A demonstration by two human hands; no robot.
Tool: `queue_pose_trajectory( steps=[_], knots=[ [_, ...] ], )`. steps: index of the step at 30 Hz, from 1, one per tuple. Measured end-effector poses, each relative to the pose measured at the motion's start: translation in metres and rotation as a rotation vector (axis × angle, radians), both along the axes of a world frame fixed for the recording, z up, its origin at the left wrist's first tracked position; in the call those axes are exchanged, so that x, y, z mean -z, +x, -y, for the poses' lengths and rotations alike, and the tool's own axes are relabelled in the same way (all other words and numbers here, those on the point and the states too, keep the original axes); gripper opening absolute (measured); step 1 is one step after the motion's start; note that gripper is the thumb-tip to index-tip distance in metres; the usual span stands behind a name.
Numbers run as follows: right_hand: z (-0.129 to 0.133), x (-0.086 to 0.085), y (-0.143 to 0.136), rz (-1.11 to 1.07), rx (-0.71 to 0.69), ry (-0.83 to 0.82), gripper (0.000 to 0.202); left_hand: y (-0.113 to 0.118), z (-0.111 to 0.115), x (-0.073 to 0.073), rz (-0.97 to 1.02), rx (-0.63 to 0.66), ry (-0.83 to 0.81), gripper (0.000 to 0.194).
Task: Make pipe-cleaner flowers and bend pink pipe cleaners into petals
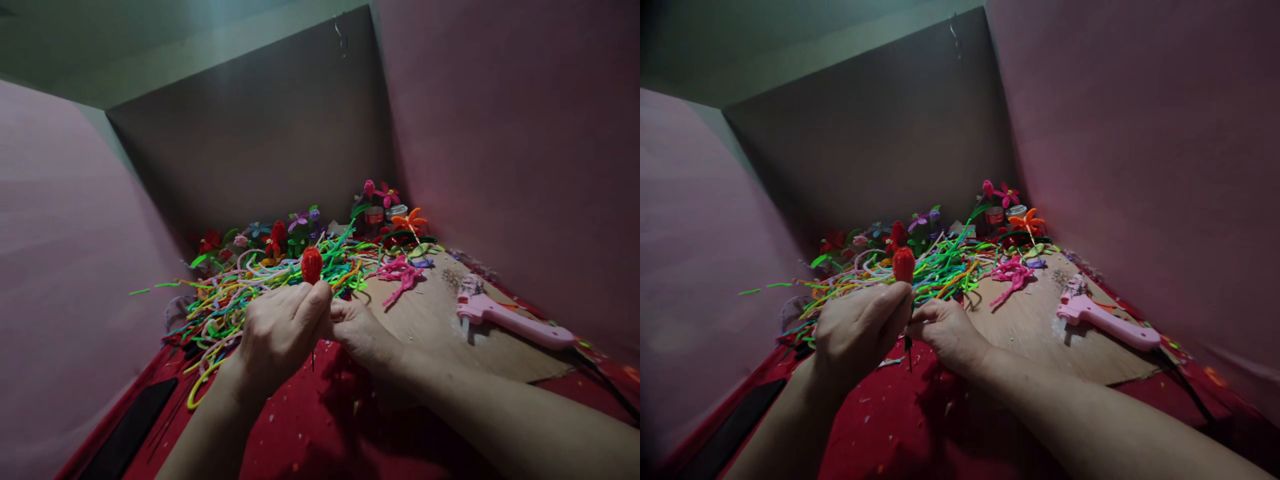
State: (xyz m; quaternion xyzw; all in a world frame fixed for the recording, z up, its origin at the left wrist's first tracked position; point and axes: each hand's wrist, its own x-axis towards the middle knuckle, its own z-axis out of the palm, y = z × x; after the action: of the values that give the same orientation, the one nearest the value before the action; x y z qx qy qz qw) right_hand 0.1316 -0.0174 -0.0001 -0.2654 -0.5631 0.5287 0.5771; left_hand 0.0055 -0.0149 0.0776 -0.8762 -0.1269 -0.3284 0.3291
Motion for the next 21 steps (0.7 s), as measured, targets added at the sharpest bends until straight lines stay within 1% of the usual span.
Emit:
queue_pose_trajectory(
  steps=[3, 5, 8, 14, 19, 21],
  knots=[
    [0.0, -0.001, 0.0, 0.016, 0.016, 0.015, 0.023, -0.001, -0.001, 0.002, -0.021, 0.033, 0.0, 0.028],
    [-0.001, 0.0, 0.0, 0.027, 0.025, 0.014, 0.024, 0.0, 0.0, 0.002, -0.017, 0.046, 0.005, 0.032],
    [0.0, -0.001, 0.001, 0.039, 0.038, 0.015, 0.025, 0.002, 0.004, 0.002, 0.0, 0.036, 0.041, 0.03],
    [-0.001, 0.0, 0.001, 0.023, 0.028, 0.023, 0.026, 0.007, 0.01, 0.002, 0.004, -0.054, 0.124, 0.028],
    [0.0, -0.001, 0.0, 0.026, 0.021, 0.013, 0.025, 0.008, 0.012, 0.002, 0.001, -0.07, 0.143, 0.026],
    [0.001, -0.001, 0.0, 0.007, 0.007, -0.008, 0.024, 0.009, 0.011, 0.002, 0.0, -0.076, 0.119, 0.026]
  ],
)
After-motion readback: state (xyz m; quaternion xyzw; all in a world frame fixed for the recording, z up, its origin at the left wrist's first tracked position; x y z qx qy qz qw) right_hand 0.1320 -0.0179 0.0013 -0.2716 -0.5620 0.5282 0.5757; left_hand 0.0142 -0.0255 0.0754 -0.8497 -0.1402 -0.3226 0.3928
